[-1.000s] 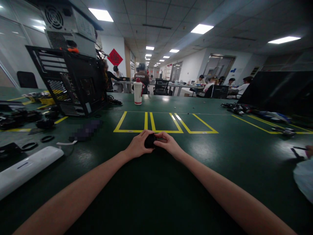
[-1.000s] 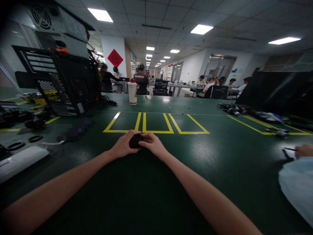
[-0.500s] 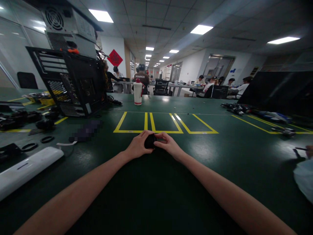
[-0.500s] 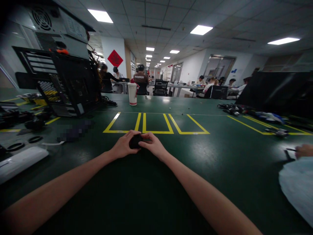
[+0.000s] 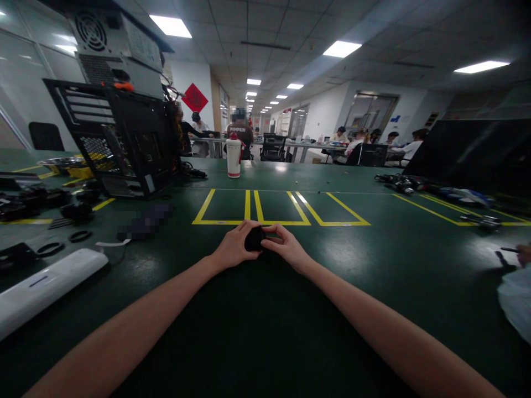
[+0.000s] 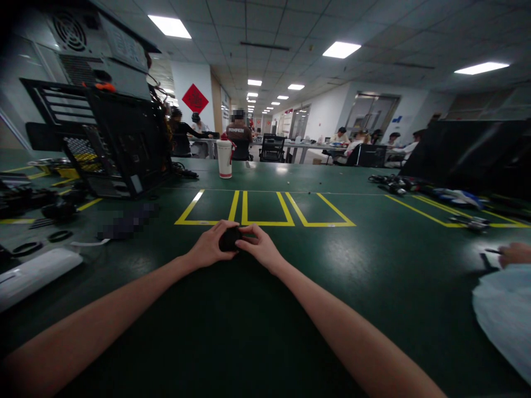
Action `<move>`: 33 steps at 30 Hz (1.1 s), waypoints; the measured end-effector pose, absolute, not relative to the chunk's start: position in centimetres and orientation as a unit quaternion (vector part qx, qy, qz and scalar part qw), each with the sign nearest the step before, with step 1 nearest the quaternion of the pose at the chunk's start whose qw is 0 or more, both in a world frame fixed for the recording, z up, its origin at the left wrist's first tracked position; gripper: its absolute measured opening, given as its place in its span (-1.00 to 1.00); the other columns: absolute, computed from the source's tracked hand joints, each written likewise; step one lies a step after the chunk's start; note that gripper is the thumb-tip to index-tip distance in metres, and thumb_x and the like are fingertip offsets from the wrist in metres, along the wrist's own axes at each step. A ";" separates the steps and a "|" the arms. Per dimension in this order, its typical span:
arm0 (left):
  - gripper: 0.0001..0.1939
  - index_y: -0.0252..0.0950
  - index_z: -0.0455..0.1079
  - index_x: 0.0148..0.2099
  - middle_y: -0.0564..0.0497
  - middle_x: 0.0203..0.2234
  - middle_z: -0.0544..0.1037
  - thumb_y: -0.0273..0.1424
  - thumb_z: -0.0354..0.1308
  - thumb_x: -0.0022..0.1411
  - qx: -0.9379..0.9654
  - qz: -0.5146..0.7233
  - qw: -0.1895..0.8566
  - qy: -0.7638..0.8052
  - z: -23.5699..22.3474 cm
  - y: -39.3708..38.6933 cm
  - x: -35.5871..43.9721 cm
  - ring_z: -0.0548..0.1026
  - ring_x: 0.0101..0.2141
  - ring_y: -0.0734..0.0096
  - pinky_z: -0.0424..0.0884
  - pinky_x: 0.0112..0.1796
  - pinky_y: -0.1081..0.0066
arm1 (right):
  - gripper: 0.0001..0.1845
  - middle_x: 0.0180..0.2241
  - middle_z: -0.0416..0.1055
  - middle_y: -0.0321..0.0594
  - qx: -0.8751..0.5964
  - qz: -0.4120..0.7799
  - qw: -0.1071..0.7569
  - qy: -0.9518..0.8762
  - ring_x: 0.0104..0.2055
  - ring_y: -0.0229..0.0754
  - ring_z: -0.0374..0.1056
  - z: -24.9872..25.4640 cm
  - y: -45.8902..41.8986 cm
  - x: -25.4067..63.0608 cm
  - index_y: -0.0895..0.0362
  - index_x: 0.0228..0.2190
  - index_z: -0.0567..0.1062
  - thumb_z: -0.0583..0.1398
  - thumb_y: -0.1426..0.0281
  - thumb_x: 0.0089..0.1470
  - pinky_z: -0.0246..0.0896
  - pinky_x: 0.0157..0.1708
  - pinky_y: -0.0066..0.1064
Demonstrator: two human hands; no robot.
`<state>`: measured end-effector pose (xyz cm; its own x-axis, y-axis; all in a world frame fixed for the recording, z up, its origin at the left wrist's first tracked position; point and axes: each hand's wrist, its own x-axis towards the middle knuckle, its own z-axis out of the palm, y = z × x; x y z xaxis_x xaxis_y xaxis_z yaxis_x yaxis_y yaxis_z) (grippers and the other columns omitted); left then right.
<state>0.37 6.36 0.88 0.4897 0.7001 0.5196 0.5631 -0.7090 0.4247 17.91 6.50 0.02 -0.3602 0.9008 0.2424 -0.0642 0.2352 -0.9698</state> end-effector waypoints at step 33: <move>-0.39 -0.17 0.07 0.03 0.05 -0.13 0.29 -0.40 0.21 -0.09 0.860 0.348 0.090 0.362 0.5 6.6 0.3 0.33 -0.12 0.28 0.28 -0.11 0.28 | -0.68 -0.28 0.34 -0.25 -0.363 0.521 0.429 -0.643 -0.22 -0.21 0.30 -0.1 7.1 18.1 0.09 -0.32 0.35 0.26 0.35 -0.20 0.21 -0.14 -0.22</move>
